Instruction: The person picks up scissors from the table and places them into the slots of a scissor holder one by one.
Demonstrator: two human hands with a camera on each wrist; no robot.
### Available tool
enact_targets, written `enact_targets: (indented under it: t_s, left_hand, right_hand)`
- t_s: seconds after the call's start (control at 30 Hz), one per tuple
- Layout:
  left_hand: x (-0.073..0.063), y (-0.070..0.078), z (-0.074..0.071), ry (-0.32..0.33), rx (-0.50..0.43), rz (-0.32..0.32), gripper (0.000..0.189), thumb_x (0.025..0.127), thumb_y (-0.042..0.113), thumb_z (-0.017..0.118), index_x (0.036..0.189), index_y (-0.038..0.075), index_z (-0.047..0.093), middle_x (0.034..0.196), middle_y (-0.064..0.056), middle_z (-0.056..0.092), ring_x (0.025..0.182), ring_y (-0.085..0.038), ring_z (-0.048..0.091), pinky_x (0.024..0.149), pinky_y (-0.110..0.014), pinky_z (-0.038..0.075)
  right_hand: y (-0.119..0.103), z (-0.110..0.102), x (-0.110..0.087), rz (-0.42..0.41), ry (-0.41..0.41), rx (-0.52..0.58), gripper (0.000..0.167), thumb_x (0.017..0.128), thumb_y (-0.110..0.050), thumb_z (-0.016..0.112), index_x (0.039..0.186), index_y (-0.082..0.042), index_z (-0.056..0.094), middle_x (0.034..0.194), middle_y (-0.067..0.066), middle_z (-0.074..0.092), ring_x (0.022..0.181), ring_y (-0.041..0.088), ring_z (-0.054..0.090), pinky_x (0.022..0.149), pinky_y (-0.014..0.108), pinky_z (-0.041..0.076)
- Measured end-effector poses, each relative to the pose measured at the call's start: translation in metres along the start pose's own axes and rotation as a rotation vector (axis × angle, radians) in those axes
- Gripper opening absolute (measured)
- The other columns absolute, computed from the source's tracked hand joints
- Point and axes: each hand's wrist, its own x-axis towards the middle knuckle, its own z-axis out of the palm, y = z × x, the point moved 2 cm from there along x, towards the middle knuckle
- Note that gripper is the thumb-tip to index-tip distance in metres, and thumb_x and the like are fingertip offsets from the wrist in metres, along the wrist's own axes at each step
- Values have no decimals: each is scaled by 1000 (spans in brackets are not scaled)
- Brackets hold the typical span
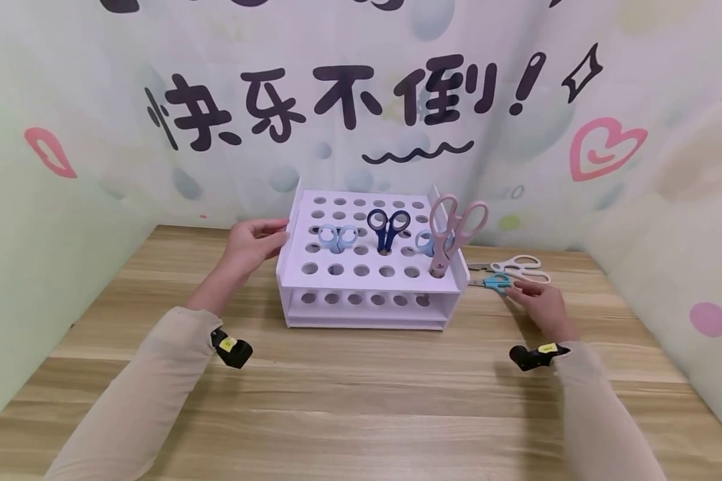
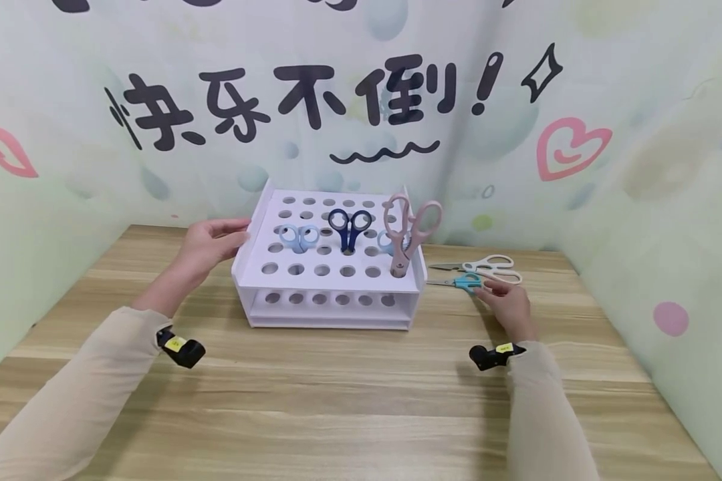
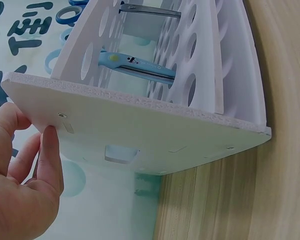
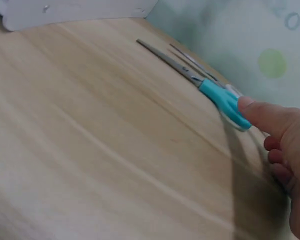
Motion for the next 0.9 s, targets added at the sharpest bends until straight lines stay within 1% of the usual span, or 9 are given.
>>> enact_targets:
  t_s: [0.07, 0.17, 0.27, 0.5, 0.6, 0.7, 0.9]
  left_hand:
    - [0, -1, 0, 2, 5, 1, 42, 88, 11, 59, 128, 2, 52, 121, -16, 53, 101, -17, 54, 81, -23, 51]
    - [0, -1, 0, 4, 10, -1, 42, 88, 11, 59, 128, 2, 52, 121, -16, 53, 101, -16, 54, 81, -23, 51]
    - [-1, -1, 0, 8, 17, -3, 41, 88, 12, 59, 128, 3, 53, 121, -15, 54, 101, -16, 54, 82, -23, 51]
    - [-1, -1, 1, 6, 19, 19, 41, 88, 11, 59, 127, 2, 53, 120, -16, 54, 98, -15, 55, 81, -22, 51]
    - [0, -2, 1, 6, 9, 32, 40, 88, 10, 59, 127, 1, 53, 118, -15, 54, 95, -13, 55, 80, -21, 52]
    - [0, -3, 1, 5, -3, 40, 40, 88, 9, 59, 126, 0, 53, 117, -16, 54, 94, -13, 55, 79, -21, 52]
    - [0, -5, 1, 5, 0, 44, 40, 88, 9, 59, 126, 0, 53, 117, -15, 54, 93, -12, 55, 79, -21, 52]
  right_hand:
    - [1, 5, -1, -4, 27, 1, 56, 84, -39, 64, 120, 5, 57, 109, 24, 58, 83, 17, 45, 58, 15, 40]
    - [1, 10, -3, -12, 92, 16, 53, 82, -35, 67, 117, 4, 60, 102, 20, 59, 80, 12, 45, 57, 13, 40]
    - [1, 14, -4, -20, 125, 19, 51, 81, -33, 70, 116, 4, 61, 98, 17, 57, 78, 12, 44, 57, 13, 39]
    - [-4, 18, -5, -86, 199, -67, 47, 77, -27, 75, 110, 5, 64, 84, 17, 61, 69, 13, 45, 53, 18, 37]
    - [-5, 20, -4, -102, 223, -91, 45, 76, -25, 76, 108, 5, 65, 81, 16, 61, 68, 14, 45, 54, 20, 36]
    - [-5, 21, -2, -85, 231, -96, 44, 76, -24, 75, 109, 5, 65, 79, 15, 59, 68, 16, 43, 54, 22, 34]
    - [-5, 24, -1, -22, 243, -78, 43, 77, -25, 74, 108, 3, 66, 79, 14, 57, 71, 19, 42, 56, 25, 32]
